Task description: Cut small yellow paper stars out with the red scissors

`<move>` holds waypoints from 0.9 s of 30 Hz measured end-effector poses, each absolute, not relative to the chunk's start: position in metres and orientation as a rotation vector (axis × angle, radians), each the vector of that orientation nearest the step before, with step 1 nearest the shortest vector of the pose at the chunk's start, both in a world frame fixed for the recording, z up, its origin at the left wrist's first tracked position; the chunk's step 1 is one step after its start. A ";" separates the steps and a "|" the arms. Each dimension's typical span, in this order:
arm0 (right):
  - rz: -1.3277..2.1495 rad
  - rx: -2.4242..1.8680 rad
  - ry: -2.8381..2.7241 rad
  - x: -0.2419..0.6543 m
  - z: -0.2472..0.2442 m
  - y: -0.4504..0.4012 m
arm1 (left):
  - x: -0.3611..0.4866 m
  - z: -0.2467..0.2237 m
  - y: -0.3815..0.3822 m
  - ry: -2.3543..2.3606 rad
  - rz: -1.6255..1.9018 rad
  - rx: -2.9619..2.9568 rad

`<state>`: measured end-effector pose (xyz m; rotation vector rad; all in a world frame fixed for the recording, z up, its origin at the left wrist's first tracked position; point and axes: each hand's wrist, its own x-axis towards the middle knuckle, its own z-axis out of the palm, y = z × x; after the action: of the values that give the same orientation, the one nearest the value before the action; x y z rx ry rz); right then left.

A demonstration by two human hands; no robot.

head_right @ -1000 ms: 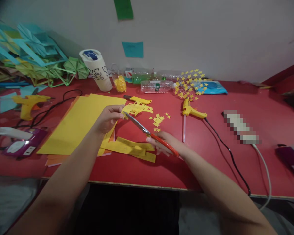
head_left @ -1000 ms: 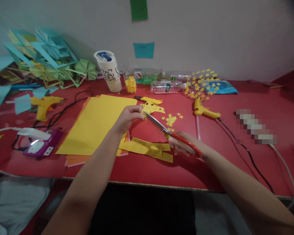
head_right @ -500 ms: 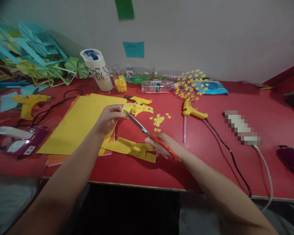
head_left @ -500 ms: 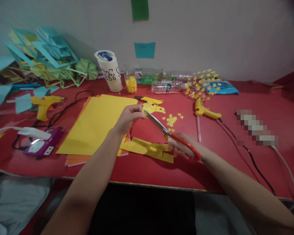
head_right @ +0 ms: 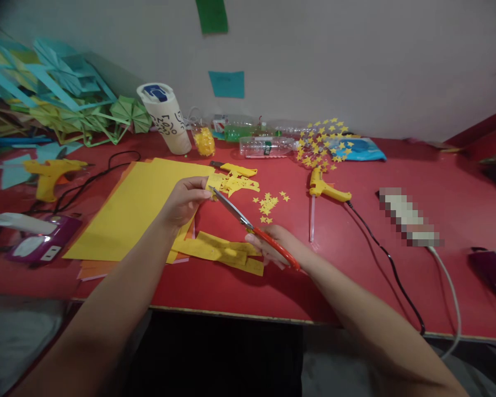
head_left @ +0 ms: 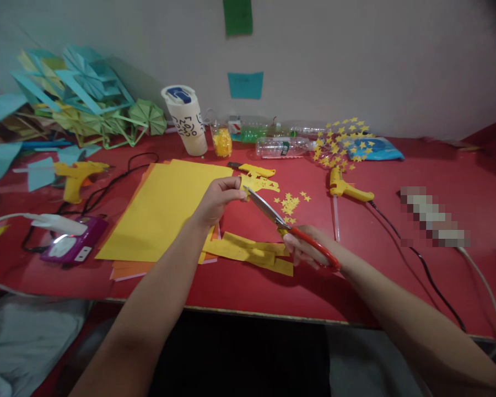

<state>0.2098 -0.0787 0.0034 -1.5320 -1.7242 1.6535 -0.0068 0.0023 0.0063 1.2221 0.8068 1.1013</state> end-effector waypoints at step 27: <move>1.582 -1.395 -1.865 0.221 -0.003 -0.076 | -0.008 0.007 0.003 0.883 1.231 1.196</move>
<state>0.2213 -0.0761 -0.0033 -1.3948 -1.8654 1.5825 -0.0084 0.0027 0.0070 1.1958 0.8826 1.2306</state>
